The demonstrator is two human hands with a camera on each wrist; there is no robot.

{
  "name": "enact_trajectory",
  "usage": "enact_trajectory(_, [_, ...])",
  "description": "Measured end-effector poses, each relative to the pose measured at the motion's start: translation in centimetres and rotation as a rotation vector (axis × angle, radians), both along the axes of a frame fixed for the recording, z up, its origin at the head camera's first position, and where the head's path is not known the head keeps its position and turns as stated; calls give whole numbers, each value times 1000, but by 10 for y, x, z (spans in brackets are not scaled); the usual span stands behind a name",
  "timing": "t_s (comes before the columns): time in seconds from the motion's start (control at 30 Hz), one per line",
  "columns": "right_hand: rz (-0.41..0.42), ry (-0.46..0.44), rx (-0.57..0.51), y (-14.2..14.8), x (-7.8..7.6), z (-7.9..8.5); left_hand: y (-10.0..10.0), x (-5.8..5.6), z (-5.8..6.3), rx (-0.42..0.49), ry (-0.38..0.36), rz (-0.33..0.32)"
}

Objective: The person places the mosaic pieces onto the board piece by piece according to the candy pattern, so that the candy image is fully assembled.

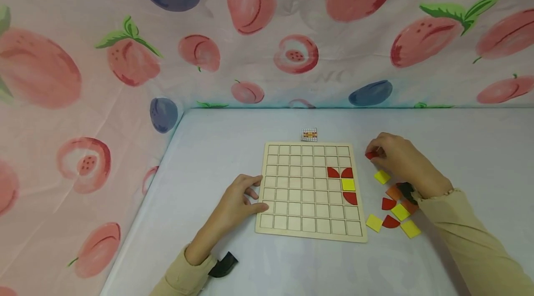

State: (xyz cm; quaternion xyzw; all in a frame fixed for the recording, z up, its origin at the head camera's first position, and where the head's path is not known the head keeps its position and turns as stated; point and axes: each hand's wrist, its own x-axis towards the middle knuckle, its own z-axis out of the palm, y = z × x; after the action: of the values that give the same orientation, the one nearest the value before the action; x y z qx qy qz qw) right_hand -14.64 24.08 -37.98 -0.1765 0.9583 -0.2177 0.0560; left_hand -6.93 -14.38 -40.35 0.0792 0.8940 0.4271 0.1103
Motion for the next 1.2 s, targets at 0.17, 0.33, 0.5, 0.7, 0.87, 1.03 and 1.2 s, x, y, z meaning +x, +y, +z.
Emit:
enact_trajectory(0.17, [-10, 3, -16, -1, 2, 1, 0, 0, 0, 0, 4, 0])
enact_trajectory(0.33, [-15, -8, -21, -1, 1, 0, 0, 0, 0, -2, 12, -1])
enact_trajectory(0.5, [-34, -22, -15, -5, 3, 0, 0, 0, -1, 2, 11, -5])
enact_trajectory(0.7, [-27, 4, -11, -10, 8, 3, 0, -1, -1, -2, 12, -8])
enact_trajectory(0.87, [-1, -8, -25, -17, 15, 11, 0, -1, -1, 0, 14, -3])
enact_trajectory(1.03, [55, 11, -38, -25, 23, 18, 0, -1, -1, -2, 14, -4])
enact_trajectory(1.2, [109, 35, -43, -33, 30, 23, -1, -1, -2, 0, 15, -3])
